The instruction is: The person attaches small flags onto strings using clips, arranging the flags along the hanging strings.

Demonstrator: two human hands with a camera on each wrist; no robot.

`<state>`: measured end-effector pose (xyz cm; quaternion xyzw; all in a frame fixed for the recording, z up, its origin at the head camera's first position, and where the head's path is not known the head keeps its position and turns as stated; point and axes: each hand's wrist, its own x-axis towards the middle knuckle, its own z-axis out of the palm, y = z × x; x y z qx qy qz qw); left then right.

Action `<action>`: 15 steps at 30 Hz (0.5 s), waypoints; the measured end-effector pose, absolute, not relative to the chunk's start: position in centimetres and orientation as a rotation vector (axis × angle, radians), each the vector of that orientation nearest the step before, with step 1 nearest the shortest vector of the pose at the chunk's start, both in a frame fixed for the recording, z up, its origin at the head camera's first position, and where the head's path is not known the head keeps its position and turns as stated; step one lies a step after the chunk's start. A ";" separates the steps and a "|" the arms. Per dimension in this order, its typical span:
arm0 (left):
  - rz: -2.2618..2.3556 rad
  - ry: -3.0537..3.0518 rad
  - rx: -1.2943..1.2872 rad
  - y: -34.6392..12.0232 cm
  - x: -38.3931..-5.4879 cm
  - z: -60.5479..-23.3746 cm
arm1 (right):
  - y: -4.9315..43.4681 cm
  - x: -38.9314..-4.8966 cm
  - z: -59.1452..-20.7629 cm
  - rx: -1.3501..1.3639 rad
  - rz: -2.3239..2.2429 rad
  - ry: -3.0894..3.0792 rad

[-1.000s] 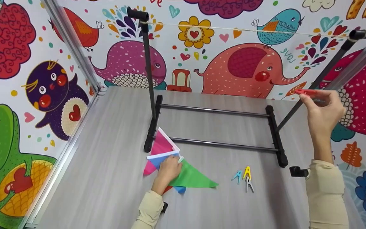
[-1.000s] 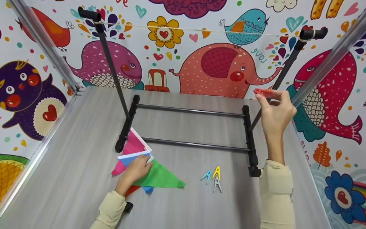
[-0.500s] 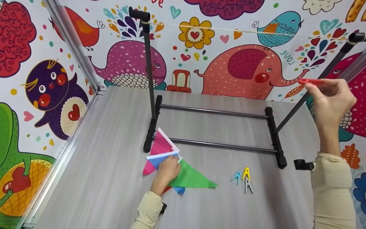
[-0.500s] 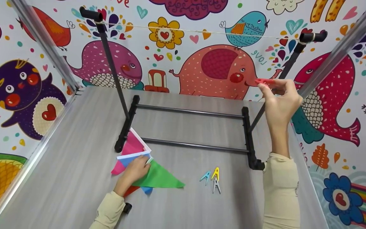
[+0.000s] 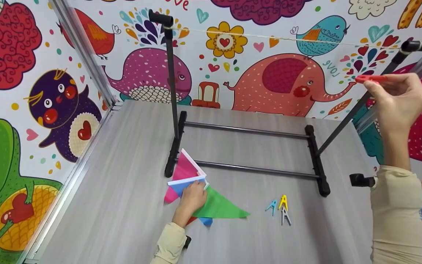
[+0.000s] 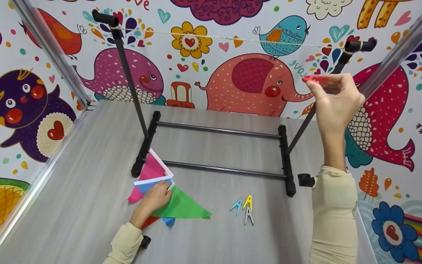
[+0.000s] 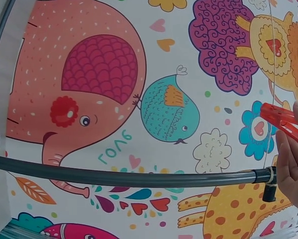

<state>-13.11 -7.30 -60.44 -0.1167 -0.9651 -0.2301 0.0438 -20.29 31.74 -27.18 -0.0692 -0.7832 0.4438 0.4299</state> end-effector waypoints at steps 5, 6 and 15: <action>-0.729 -2.965 -0.353 -7.3 -13.1 -60.5 | 31.6 -20.4 -26.4 -0.166 1.100 -1.975; -0.731 -2.964 -0.353 -7.3 -13.1 -60.5 | 31.7 -20.5 -26.3 -0.163 1.087 -1.983; -0.735 -2.944 -0.360 -7.3 -13.1 -60.5 | 32.7 -21.7 -26.0 -0.139 1.056 -2.010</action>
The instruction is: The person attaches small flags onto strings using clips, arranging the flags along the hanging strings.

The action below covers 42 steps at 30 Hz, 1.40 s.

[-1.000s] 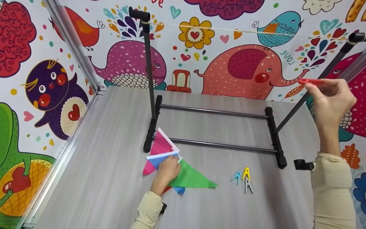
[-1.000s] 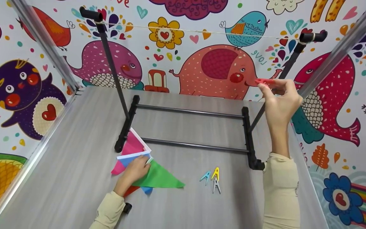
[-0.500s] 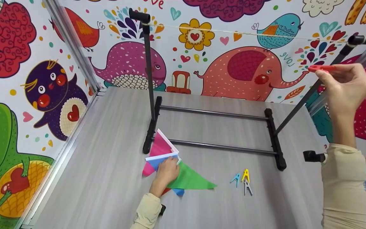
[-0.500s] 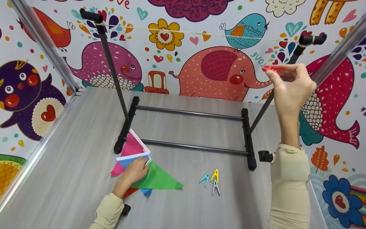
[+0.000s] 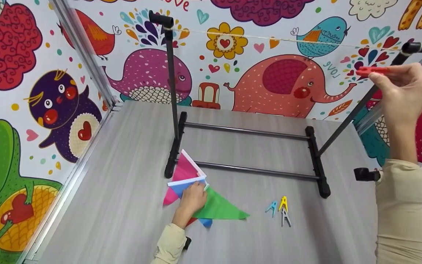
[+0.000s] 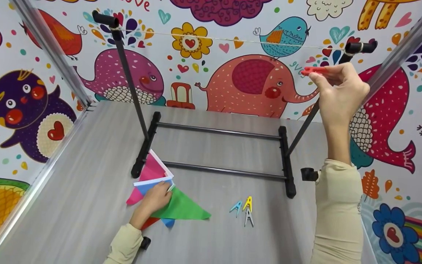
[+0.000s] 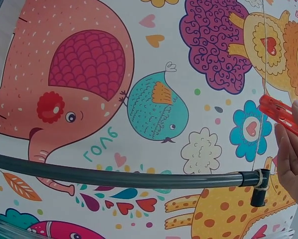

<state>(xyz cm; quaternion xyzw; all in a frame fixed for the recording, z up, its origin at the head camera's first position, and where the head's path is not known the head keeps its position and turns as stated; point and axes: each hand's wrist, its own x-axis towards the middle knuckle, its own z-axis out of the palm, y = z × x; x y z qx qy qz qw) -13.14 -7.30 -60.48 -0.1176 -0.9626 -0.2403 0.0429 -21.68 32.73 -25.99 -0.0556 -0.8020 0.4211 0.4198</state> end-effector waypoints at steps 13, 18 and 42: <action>-0.670 -2.924 -0.384 -7.2 -13.1 -59.9 | 31.7 -21.3 -24.9 -0.069 1.063 -1.957; -0.638 -2.842 -0.435 -6.9 -13.6 -58.7 | 31.7 -21.5 -24.6 -0.082 1.078 -1.953; -0.822 -2.505 -0.785 -2.9 -18.8 -40.8 | 32.9 -22.1 -24.1 -0.080 1.201 -1.937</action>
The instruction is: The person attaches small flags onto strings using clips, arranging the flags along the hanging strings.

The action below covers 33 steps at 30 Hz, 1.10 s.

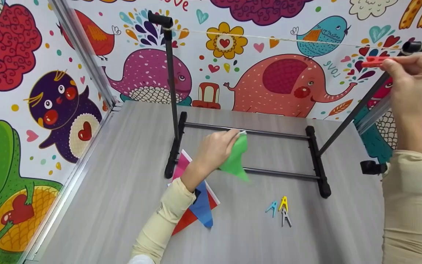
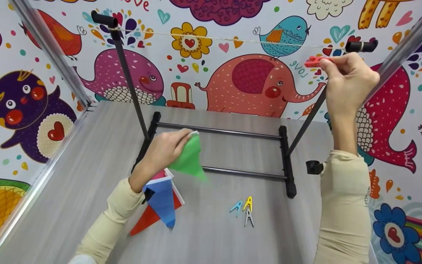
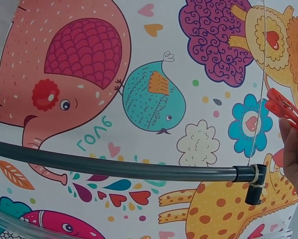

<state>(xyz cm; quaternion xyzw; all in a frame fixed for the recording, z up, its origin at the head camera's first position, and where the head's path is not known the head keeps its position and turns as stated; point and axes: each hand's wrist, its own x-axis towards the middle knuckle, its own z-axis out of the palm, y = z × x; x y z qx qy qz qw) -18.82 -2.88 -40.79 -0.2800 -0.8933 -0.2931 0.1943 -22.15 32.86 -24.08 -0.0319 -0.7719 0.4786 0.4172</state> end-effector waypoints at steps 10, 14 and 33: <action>-0.498 -2.521 -0.855 -0.1 -20.4 -37.2 | 34.0 -23.1 -24.4 -0.076 1.234 -1.938; -0.478 -2.501 -0.911 0.4 -21.2 -36.0 | 33.5 -23.2 -24.1 -0.055 1.160 -1.949; -0.127 -2.620 -0.984 6.8 -24.6 -28.8 | 32.5 -23.7 -22.6 0.019 1.071 -1.936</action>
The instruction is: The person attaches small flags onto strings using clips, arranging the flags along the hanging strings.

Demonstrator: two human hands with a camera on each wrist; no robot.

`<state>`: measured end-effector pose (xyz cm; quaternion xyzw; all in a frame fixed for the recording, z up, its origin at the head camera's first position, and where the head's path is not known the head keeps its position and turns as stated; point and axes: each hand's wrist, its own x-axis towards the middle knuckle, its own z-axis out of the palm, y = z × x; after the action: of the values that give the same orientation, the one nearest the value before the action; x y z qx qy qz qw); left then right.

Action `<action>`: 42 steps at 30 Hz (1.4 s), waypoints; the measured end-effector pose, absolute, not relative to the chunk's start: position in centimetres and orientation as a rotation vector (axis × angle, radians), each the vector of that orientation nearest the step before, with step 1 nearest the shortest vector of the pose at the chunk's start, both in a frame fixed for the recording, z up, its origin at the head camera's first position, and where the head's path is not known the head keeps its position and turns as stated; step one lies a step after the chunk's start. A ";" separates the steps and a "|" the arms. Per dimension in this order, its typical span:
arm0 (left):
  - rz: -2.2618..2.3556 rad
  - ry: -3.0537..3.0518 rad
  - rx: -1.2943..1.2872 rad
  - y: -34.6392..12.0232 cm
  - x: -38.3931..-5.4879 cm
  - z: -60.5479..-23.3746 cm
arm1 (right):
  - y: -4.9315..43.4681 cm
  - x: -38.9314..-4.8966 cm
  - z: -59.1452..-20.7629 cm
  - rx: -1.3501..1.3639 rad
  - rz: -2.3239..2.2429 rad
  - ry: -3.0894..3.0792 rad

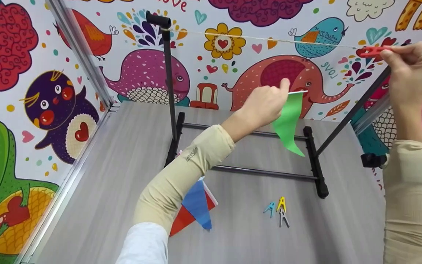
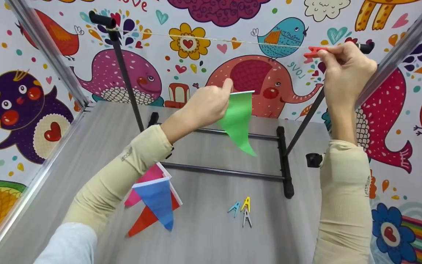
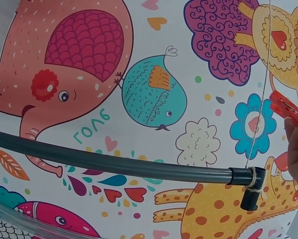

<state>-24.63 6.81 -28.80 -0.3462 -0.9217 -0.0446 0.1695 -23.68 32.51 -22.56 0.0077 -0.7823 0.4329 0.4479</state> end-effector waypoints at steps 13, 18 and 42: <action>0.005 -2.648 -1.028 9.9 -26.4 -25.9 | 32.3 -23.8 -22.0 0.000 1.014 -1.960; 0.023 -2.666 -0.974 10.9 -26.9 -25.1 | 32.3 -23.8 -21.8 -0.005 1.011 -1.966; -0.132 -2.707 -0.884 14.1 -30.2 -23.1 | 33.5 -24.7 -22.2 0.041 1.018 -1.995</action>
<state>-30.24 14.06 -23.06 -0.3069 -0.9395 -0.0458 0.1450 -24.74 33.53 -22.17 0.0166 -0.8017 0.4090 0.4356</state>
